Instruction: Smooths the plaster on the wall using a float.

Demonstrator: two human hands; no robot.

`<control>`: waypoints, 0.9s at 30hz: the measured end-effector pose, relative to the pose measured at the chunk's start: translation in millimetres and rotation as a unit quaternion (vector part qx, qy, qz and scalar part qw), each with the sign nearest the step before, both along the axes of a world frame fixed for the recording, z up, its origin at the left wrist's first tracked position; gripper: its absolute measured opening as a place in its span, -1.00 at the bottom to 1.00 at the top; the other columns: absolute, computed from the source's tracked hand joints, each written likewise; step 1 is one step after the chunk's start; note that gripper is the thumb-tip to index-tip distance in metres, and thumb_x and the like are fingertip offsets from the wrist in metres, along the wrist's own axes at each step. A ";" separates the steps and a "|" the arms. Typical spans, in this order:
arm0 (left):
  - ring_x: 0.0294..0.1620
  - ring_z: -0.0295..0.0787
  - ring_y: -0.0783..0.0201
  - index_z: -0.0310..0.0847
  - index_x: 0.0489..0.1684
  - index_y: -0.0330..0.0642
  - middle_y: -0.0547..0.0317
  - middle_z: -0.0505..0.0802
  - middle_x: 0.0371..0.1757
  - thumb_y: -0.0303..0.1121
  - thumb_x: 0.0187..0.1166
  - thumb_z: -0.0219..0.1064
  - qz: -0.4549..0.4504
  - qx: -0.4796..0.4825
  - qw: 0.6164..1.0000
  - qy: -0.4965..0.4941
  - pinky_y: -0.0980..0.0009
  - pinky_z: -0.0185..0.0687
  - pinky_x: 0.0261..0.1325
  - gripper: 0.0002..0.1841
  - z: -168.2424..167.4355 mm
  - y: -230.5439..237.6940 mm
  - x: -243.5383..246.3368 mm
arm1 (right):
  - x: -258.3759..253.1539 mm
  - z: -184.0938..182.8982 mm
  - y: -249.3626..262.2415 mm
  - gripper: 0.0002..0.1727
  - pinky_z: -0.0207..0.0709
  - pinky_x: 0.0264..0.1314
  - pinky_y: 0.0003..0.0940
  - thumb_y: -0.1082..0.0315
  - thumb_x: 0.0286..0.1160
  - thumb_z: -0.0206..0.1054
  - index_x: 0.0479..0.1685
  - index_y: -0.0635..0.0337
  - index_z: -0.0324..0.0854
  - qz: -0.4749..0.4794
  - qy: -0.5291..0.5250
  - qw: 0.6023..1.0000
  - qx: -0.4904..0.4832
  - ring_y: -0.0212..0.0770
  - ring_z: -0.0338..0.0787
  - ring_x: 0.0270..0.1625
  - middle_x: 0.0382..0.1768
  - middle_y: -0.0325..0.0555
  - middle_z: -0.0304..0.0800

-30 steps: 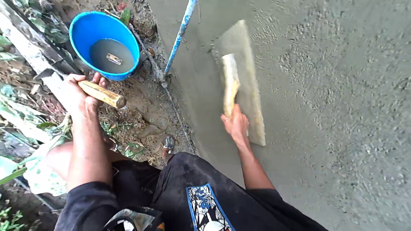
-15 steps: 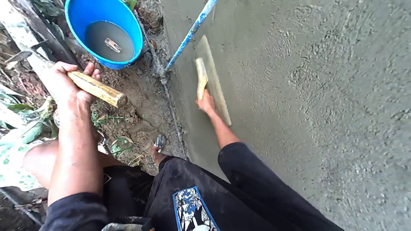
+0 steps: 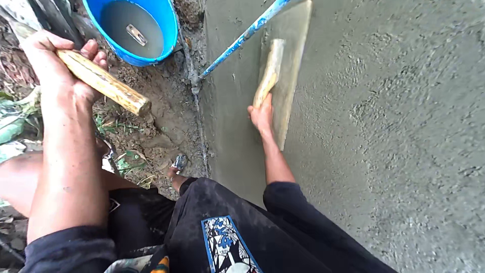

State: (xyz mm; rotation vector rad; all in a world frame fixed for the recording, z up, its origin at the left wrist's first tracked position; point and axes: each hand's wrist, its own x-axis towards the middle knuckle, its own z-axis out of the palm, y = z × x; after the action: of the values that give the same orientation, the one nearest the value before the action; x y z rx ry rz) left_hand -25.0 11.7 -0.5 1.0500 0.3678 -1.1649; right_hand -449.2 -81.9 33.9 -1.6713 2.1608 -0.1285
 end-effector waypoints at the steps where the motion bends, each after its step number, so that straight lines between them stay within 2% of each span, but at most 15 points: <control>1: -0.27 0.84 0.21 0.32 0.14 -0.13 -0.05 0.83 -0.02 -0.36 0.55 0.11 0.000 0.011 1.000 -0.003 0.37 0.79 -0.25 -0.75 -0.8 -0.7 -2.2 | 4.2 -13.4 -10.4 -0.11 0.75 0.11 0.23 0.32 0.32 0.56 0.70 0.22 0.17 0.006 0.015 0.999 0.033 0.23 0.88 0.06 0.15 0.31 0.76; 3: -0.23 0.88 0.10 0.32 0.23 -0.19 -0.14 0.84 0.00 -0.39 0.51 0.17 0.005 0.021 1.000 0.002 0.28 0.85 -0.22 -0.66 -4.6 -0.6 -6.4 | 2.6 -41.9 -6.4 -0.15 0.71 0.15 0.28 0.27 0.36 0.52 0.70 0.17 0.20 0.014 0.072 0.991 0.109 0.25 0.86 0.13 0.17 0.28 0.78; 6: -0.15 0.89 0.05 0.29 0.28 -0.20 -0.18 0.82 0.06 -0.37 0.52 0.17 0.010 0.006 0.999 0.032 0.24 0.86 -0.15 -0.63 -5.4 2.9 -4.2 | -17.1 -59.5 48.5 -0.19 0.63 0.21 0.37 0.20 0.43 0.49 0.72 0.12 0.24 -0.001 0.121 0.981 0.151 0.32 0.80 0.23 0.19 0.31 0.78; 9: -0.17 0.87 0.09 0.32 0.19 -0.16 -0.14 0.82 0.03 -0.35 0.53 0.14 0.035 0.002 0.998 0.048 0.26 0.84 -0.16 -0.70 2.7 6.2 4.0 | -37.5 -32.3 104.0 -0.24 0.61 0.14 0.40 0.20 0.46 0.51 0.65 0.16 0.28 -0.011 0.133 0.985 0.109 0.41 0.80 0.12 0.05 0.37 0.80; 12: -0.17 0.87 0.09 0.31 0.22 -0.16 -0.16 0.80 0.07 -0.33 0.56 0.16 0.043 -0.020 0.998 0.039 0.28 0.82 -0.16 -0.68 -17.6 7.8 19.6 | -50.9 -11.6 132.8 -0.24 0.62 0.16 0.30 0.23 0.43 0.54 0.59 0.32 0.31 -0.008 0.121 0.993 -0.001 0.33 0.85 0.03 -0.06 0.34 0.83; 14: -0.15 0.87 0.14 0.31 0.16 -0.12 -0.09 0.82 0.04 -0.32 0.59 0.15 0.031 -0.019 0.999 0.029 0.31 0.81 -0.14 -0.74 -26.1 9.5 25.3 | -61.9 -6.5 154.0 -0.19 0.69 0.15 0.17 0.20 0.42 0.55 0.56 0.50 0.27 0.006 0.052 0.996 -0.066 0.23 0.88 -0.01 -0.05 0.35 0.82; 15: -0.15 0.87 0.15 0.33 0.13 -0.12 -0.06 0.83 0.03 -0.31 0.61 0.13 0.027 -0.013 0.999 0.021 0.32 0.82 -0.13 -0.77 -30.6 8.8 29.3 | -65.3 -4.3 160.5 -0.19 0.71 0.16 0.04 0.21 0.42 0.52 0.54 0.55 0.26 0.003 -0.017 0.998 -0.064 0.11 0.87 0.00 -0.02 0.31 0.81; 16: -0.11 0.88 0.14 0.36 0.09 -0.14 -0.06 0.83 0.03 -0.31 0.61 0.13 0.025 -0.013 0.999 0.015 0.29 0.84 -0.10 -0.79 -38.3 8.4 34.0 | -68.4 -5.6 164.7 -0.28 0.77 0.12 -0.11 0.27 0.39 0.47 0.45 0.56 0.31 -0.007 -0.106 0.993 -0.043 -0.03 0.88 -0.05 -0.05 0.20 0.81; 17: -0.04 0.88 0.10 0.38 0.09 -0.16 -0.08 0.83 0.06 -0.32 0.62 0.13 0.025 -0.024 0.999 0.016 0.24 0.84 -0.02 -0.79 -49.4 10.4 39.7 | -67.8 -11.6 164.7 -0.42 0.85 -0.01 -0.22 0.36 0.33 0.45 0.28 0.56 0.41 -0.018 -0.195 0.980 -0.019 -0.14 0.90 -0.19 -0.17 0.09 0.84; 18: 0.03 0.87 0.07 0.38 0.12 -0.18 -0.11 0.82 0.10 -0.34 0.62 0.14 0.025 -0.042 0.999 0.021 0.21 0.83 0.05 -0.78 -61.0 11.5 45.6 | -63.7 -21.7 162.3 -0.52 0.88 -0.07 -0.24 0.44 0.33 0.43 0.19 0.57 0.46 -0.025 -0.260 0.965 0.012 -0.17 0.91 -0.26 -0.23 0.05 0.85; 20: 0.04 0.86 0.06 0.37 0.19 -0.20 -0.14 0.80 0.15 -0.36 0.66 0.13 0.020 -0.060 0.998 0.031 0.21 0.82 0.07 -0.76 -67.0 16.6 42.4 | -52.2 -50.6 161.0 -0.56 0.87 -0.10 -0.26 0.51 0.34 0.45 0.18 0.54 0.48 -0.055 -0.274 0.958 0.058 -0.19 0.91 -0.31 -0.28 0.05 0.86; 22: -0.02 0.88 0.09 0.38 0.23 -0.19 -0.12 0.82 0.14 -0.35 0.68 0.07 0.012 -0.017 1.000 0.008 0.27 0.84 0.02 -0.75 -31.7 15.6 28.2 | -36.6 -86.3 144.0 -0.49 0.83 0.04 -0.21 0.43 0.38 0.52 0.28 0.47 0.50 -0.058 -0.198 0.972 0.109 -0.16 0.92 -0.21 -0.20 0.09 0.89; 24: -0.04 0.88 0.11 0.35 0.20 -0.16 -0.11 0.80 0.14 -0.35 0.65 0.05 0.007 0.022 1.000 0.004 0.29 0.84 -0.01 -0.75 -2.7 14.8 14.2 | -27.9 -119.2 128.8 -0.43 0.77 0.18 -0.02 0.32 0.45 0.53 0.38 0.44 0.48 -0.046 -0.125 0.978 0.163 0.02 0.90 -0.04 -0.05 0.21 0.85; 27: -0.04 0.88 0.12 0.39 0.20 -0.18 -0.10 0.82 0.11 -0.32 0.68 0.01 -0.005 0.036 0.999 -0.003 0.29 0.84 0.00 -0.75 6.0 19.7 4.0 | -23.7 -155.8 100.9 -0.36 0.61 0.27 0.31 0.20 0.46 0.51 0.47 0.38 0.48 -0.024 -0.023 0.983 0.179 0.32 0.81 0.18 0.11 0.39 0.79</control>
State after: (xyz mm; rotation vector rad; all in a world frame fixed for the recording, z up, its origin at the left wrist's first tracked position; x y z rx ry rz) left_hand -21.0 31.4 5.5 1.1182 0.4027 -1.1645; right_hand -472.9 19.0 -121.9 -1.3980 2.0445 0.1957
